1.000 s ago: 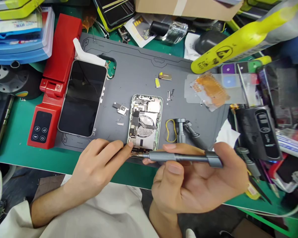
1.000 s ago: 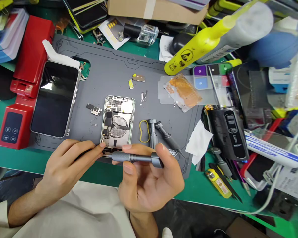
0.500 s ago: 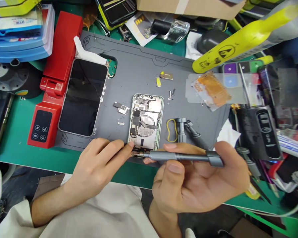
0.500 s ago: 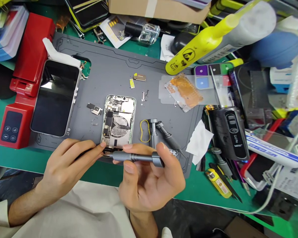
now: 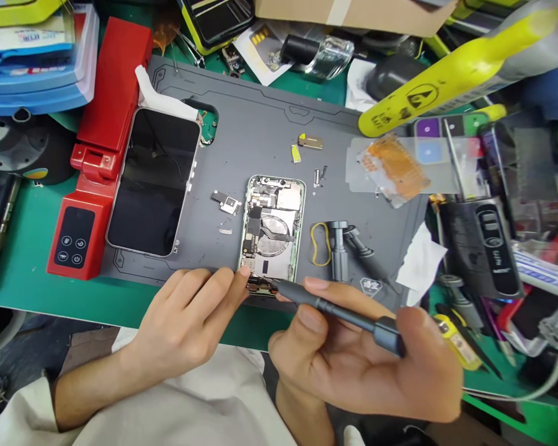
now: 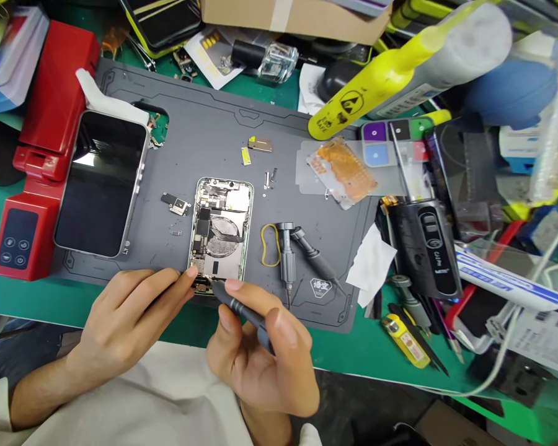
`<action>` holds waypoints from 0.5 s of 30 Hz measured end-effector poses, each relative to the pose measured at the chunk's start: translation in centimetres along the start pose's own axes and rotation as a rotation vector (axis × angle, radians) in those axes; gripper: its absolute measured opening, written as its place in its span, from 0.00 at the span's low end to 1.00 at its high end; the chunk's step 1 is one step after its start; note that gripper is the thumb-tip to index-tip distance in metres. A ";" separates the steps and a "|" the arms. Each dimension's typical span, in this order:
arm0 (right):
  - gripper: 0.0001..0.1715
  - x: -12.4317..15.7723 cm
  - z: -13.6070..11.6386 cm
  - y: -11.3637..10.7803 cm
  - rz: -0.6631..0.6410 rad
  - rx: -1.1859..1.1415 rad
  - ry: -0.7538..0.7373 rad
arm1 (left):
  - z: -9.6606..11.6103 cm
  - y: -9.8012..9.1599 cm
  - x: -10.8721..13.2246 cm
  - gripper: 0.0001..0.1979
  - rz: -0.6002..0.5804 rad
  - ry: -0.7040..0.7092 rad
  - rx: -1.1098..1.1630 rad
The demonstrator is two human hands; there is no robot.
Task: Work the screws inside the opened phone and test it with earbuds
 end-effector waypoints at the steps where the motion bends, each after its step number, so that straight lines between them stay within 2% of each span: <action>1: 0.56 -0.1 -1.0 0.3 -0.027 0.039 -0.101 | 0.1 0.0 0.0 0.19 -0.002 0.006 -0.006; 3: 0.56 -0.4 -2.0 0.7 -0.056 0.073 -0.178 | 0.2 0.0 0.1 0.20 -0.002 0.014 -0.011; 6: 0.56 -0.7 -1.7 0.8 -0.042 0.075 -0.128 | 0.1 0.0 0.2 0.20 0.008 0.011 -0.003; 15: 0.52 -0.6 -1.4 1.0 -0.019 0.099 -0.157 | 0.0 0.0 0.2 0.18 0.015 0.003 0.018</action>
Point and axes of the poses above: each hand's wrist, its own x-axis away from the middle knuckle, its own y-axis out of the palm, z = x × y, the point moved 9 cm from there along -x, towards the middle knuckle, and after that the axes turned 4 degrees about y, right-handed, at the moved point
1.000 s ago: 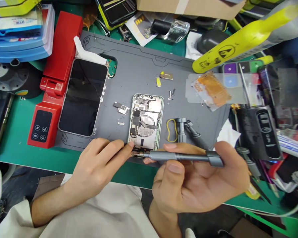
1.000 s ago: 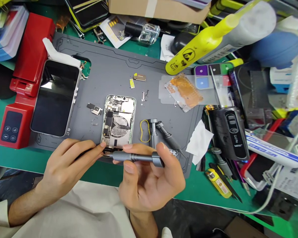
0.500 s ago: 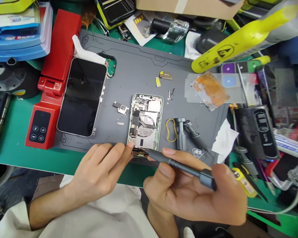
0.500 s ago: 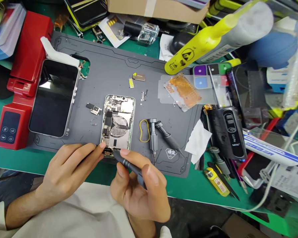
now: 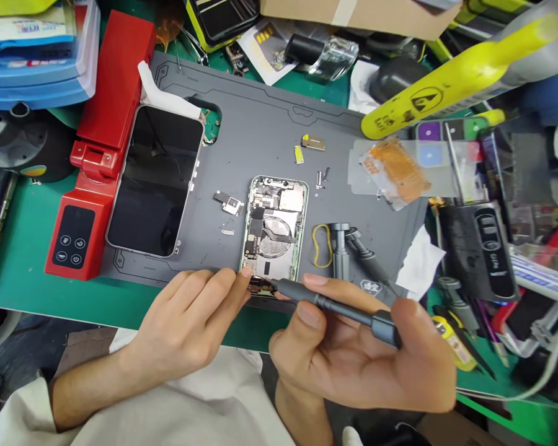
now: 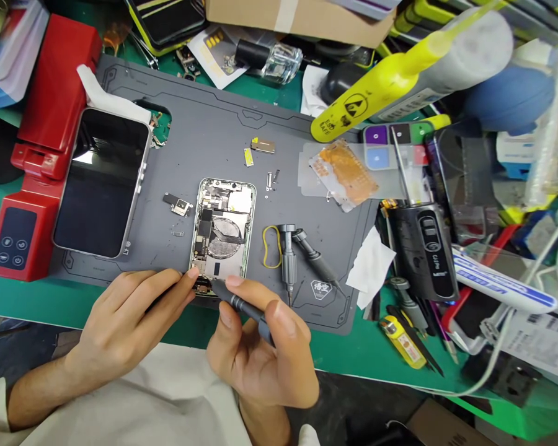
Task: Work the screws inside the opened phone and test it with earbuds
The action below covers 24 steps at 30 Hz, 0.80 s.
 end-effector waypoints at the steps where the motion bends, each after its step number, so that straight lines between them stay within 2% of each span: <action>1: 0.52 -0.1 -0.1 0.1 -0.010 0.003 -0.011 | 0.0 0.0 0.0 0.17 0.000 -0.001 0.001; 7: 0.53 -0.8 -1.5 0.7 -0.130 -0.029 -0.091 | 0.0 -0.1 0.2 0.13 0.002 0.003 0.010; 10: 0.47 -0.9 -2.2 0.3 -0.084 0.034 -0.111 | 0.0 -0.1 0.3 0.13 -0.007 -0.009 0.014; 13: 0.35 -1.1 -1.6 -0.1 -0.055 0.068 0.006 | -0.1 -0.1 0.3 0.14 -0.014 -0.017 -0.003; 17: 0.36 -1.2 -2.3 -0.4 -0.038 0.097 -0.077 | 0.0 0.0 0.4 0.15 -0.017 0.006 -0.014; 21: 0.33 -1.4 -1.3 -0.9 0.009 0.091 -0.012 | 0.0 0.1 0.6 0.16 -0.018 0.011 -0.025; 24: 0.32 -1.4 -1.6 -0.9 0.024 0.077 -0.027 | 0.1 0.3 0.6 0.16 -0.031 0.015 -0.027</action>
Point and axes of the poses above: each hand's wrist, its own x-axis away from the middle knuckle, its own y-axis out of the palm, z = x × y, the point moved 9 cm from there along -x, towards the middle knuckle, and after that the axes turned 4 degrees about y, right-handed, at the moved point
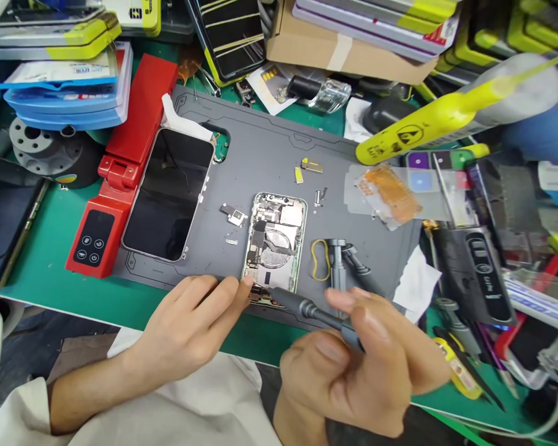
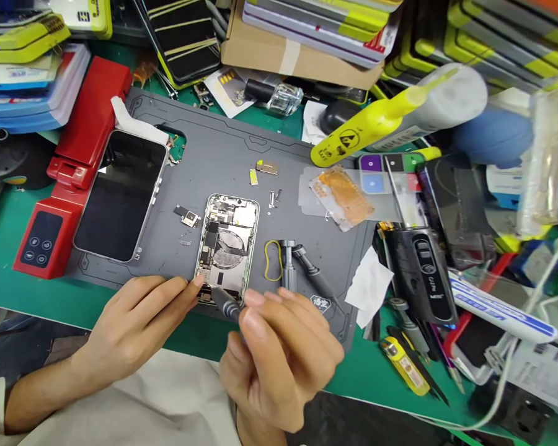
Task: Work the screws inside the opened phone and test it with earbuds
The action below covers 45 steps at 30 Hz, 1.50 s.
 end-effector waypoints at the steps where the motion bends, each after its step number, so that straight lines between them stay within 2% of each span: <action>1: 0.32 0.0 -0.1 0.1 -0.005 -0.004 0.002 | 0.0 0.0 0.0 0.16 -0.003 0.001 0.002; 7: 0.34 -0.4 -0.5 0.3 -0.034 -0.025 0.048 | 0.0 -0.1 -0.1 0.14 0.014 -0.013 0.008; 12: 0.37 -0.4 -0.3 0.6 -0.059 -0.050 0.094 | -0.2 -0.1 -0.2 0.18 0.023 -0.060 0.034; 17: 0.43 0.0 -0.1 0.9 -0.036 -0.106 0.089 | -1.4 -1.7 0.2 0.17 0.081 -0.185 0.143; 20: 0.50 0.4 0.3 1.7 -0.083 -0.171 0.112 | -2.5 -3.0 0.2 0.15 0.080 -0.268 -0.008; 23: 0.49 0.7 0.7 1.8 -0.085 -0.203 0.156 | -3.6 -3.5 -0.4 0.09 0.043 -0.327 -0.221; 25: 0.47 0.6 0.7 1.5 -0.065 -0.196 0.159 | -4.2 -3.5 -0.9 0.05 0.028 -0.355 -0.286; 31: 0.45 0.6 0.5 1.3 -0.105 -0.201 0.160 | -4.8 -3.2 -2.3 0.04 -0.011 -0.321 -0.289; 35: 0.44 0.8 1.0 1.3 -0.104 -0.230 0.192 | -4.1 -3.2 -2.7 0.04 -0.036 -0.251 -0.253; 41: 0.45 0.4 0.9 1.5 -0.109 -0.227 0.166 | -3.2 -2.3 -3.4 0.01 -0.060 -0.159 -0.344; 43: 0.50 0.4 0.8 1.6 -0.111 -0.206 0.151 | -3.1 -2.3 -3.3 0.02 -0.057 -0.190 -0.282; 45: 0.55 0.5 0.6 1.6 -0.112 -0.216 0.141 | -3.2 -2.7 -2.7 0.06 -0.015 -0.260 -0.073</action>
Point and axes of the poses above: each hand's wrist, its own x-axis away from the middle knuckle, its own y-axis out of the palm, z = x × y, the point moved 9 cm from there along -x, towards the middle knuckle, and after that the axes turned 4 degrees about y, right-handed, at the moved point
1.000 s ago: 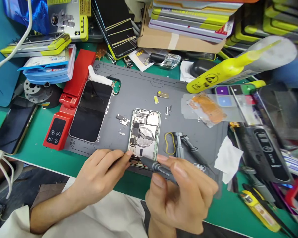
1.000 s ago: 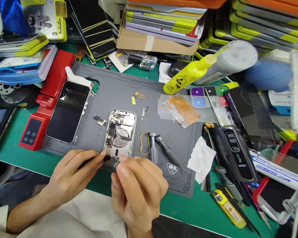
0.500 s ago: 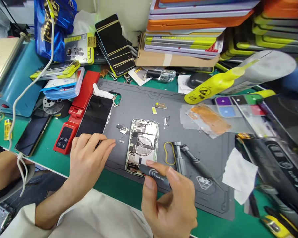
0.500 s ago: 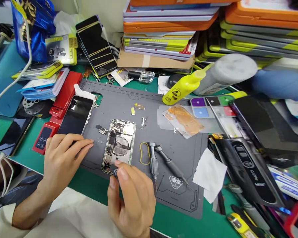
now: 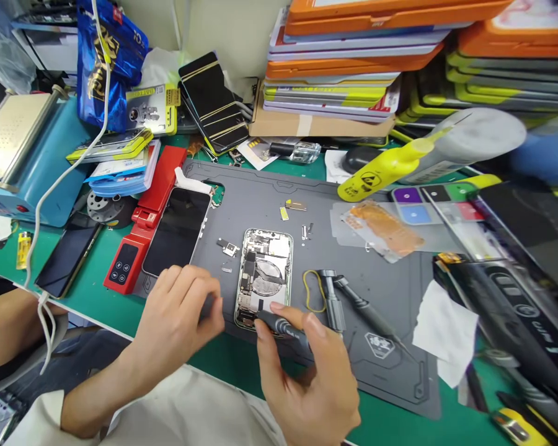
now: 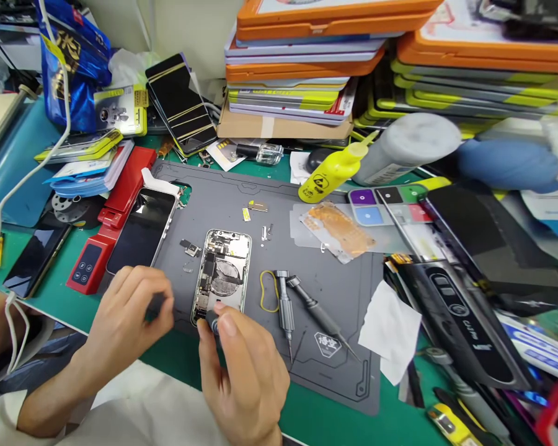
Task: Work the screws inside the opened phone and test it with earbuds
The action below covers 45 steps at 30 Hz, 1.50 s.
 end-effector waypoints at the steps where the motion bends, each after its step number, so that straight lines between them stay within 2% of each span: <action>1: 0.56 0.0 0.0 -0.1 0.010 -0.028 0.007 | -0.2 -0.2 0.4 0.08 0.009 -0.040 0.141; 3: 0.56 0.1 0.2 -0.7 0.074 -0.101 0.041 | -0.7 -0.6 1.2 0.11 0.023 -0.105 0.369; 5: 0.56 0.1 0.7 -1.5 0.169 -0.156 0.089 | -1.5 -1.1 2.0 0.13 0.036 -0.130 0.415; 7: 0.57 0.0 0.9 -1.9 0.227 -0.196 0.106 | -2.4 -1.9 2.4 0.09 0.081 -0.108 0.287; 9: 0.56 -0.2 1.0 -1.7 0.226 -0.259 0.118 | -3.5 -2.9 2.8 0.03 0.138 -0.080 0.106; 13: 0.47 -0.6 1.8 -0.5 0.175 -0.412 0.294 | -5.2 -3.6 3.5 0.05 0.190 -0.079 -0.156; 15: 0.42 -0.8 1.8 0.1 0.167 -0.465 0.361 | -5.7 -3.5 3.7 0.05 0.191 -0.085 -0.222; 18: 0.40 -1.1 1.3 0.7 0.192 -0.485 0.368 | -6.1 -3.3 4.1 0.05 0.221 -0.081 -0.214; 22: 0.38 -0.9 1.6 1.4 0.229 -0.490 0.403 | -6.0 -4.1 4.5 0.07 0.307 -0.094 -0.114; 25: 0.37 -0.5 2.2 1.9 0.239 -0.565 0.454 | -4.9 -4.7 4.7 0.05 0.377 -0.064 0.157; 28: 0.36 -0.5 2.6 2.5 0.214 -0.646 0.477 | -3.5 -2.9 4.0 0.08 0.287 -0.034 0.583; 32: 0.35 -0.6 2.5 3.2 0.146 -0.681 0.473 | -3.6 -0.4 3.3 0.08 0.246 -0.145 0.826; 36: 0.35 -0.2 2.8 3.3 0.146 -0.692 0.502 | -4.1 1.0 3.1 0.09 0.199 -0.200 0.906; 40: 0.35 -0.1 2.7 3.3 0.158 -0.655 0.523 | -4.0 0.7 3.2 0.08 0.191 -0.160 0.852; 45: 0.37 -0.4 1.7 3.4 0.119 -0.579 0.480 | -3.7 0.7 3.2 0.07 0.144 -0.138 0.834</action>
Point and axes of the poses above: each hand's wrist, its own x-axis away from the middle knuckle, its own y-axis out of the palm, z = x × y, the point moved 9 cm from there along -x, towards the middle knuckle, and after that the axes turned 4 degrees about y, right-handed, at the moved point
